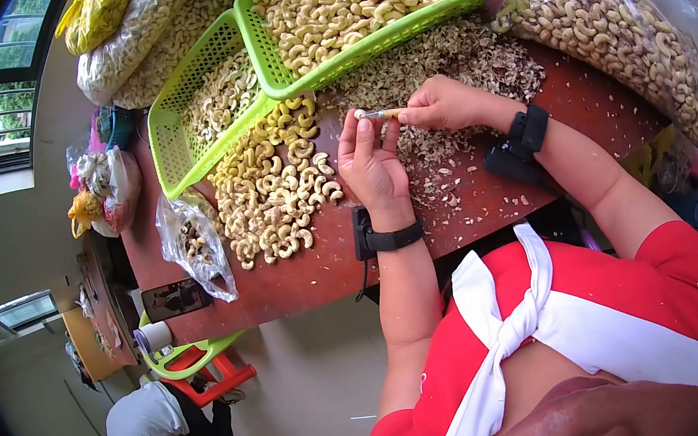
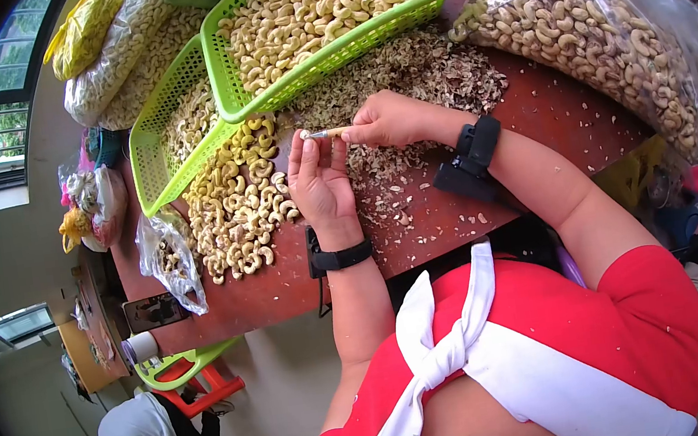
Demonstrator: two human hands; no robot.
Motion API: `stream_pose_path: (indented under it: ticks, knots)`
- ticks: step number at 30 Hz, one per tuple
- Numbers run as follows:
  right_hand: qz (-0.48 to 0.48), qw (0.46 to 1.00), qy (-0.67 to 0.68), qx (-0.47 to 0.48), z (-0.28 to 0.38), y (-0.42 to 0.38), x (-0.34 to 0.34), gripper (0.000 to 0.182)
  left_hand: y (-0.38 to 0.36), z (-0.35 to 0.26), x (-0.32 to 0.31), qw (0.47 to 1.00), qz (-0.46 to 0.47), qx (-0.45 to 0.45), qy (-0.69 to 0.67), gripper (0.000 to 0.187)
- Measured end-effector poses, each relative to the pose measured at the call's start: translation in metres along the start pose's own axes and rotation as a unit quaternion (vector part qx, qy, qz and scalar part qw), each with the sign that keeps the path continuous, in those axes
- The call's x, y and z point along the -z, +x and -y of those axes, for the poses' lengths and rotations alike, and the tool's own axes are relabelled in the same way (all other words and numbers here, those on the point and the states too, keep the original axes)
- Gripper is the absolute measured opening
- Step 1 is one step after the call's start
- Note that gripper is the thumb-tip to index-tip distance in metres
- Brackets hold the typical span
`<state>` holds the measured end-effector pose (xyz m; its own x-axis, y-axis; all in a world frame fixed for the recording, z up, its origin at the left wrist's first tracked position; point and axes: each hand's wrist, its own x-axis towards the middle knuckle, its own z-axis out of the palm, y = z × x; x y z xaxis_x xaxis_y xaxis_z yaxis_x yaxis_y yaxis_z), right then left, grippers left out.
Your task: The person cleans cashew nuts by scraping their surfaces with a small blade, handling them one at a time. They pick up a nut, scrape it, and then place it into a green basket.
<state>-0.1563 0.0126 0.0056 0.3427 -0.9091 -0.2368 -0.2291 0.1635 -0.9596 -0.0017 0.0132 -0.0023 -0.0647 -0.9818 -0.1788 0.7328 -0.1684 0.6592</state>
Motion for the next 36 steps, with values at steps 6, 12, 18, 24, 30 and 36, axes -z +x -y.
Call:
stream_pose_path:
  ticks: [6, 12, 18, 24, 30, 36]
  knots:
    - [-0.007, 0.999, 0.033, -0.007, -0.002, 0.001, 0.001, 0.035, -0.002, 0.002, -0.001, 1.000, 0.015, 0.011, 0.003, 0.020]
    - [0.010, 0.998, 0.062, -0.023, -0.004, 0.001, 0.002, 0.035, -0.002, 0.003, -0.003, 1.000, -0.022, 0.008, -0.003, 0.021]
    - [0.019, 0.998, 0.053, 0.005, -0.009, 0.004, 0.000, 0.035, -0.002, 0.001, -0.006, 1.000, -0.017, -0.022, 0.015, 0.019]
    - [0.017, 0.999, 0.051, -0.008, -0.006, 0.002, 0.000, 0.035, -0.003, 0.001, -0.007, 0.999, -0.024, -0.030, 0.032, 0.016]
    - [0.022, 0.998, 0.061, -0.003, -0.006, 0.002, 0.001, 0.035, -0.004, -0.001, -0.007, 1.000, -0.012, -0.011, 0.007, 0.016]
    - [0.024, 0.997, 0.073, 0.009, -0.008, 0.003, -0.001, 0.035, -0.004, -0.001, -0.009, 1.000, -0.013, -0.011, 0.008, 0.018]
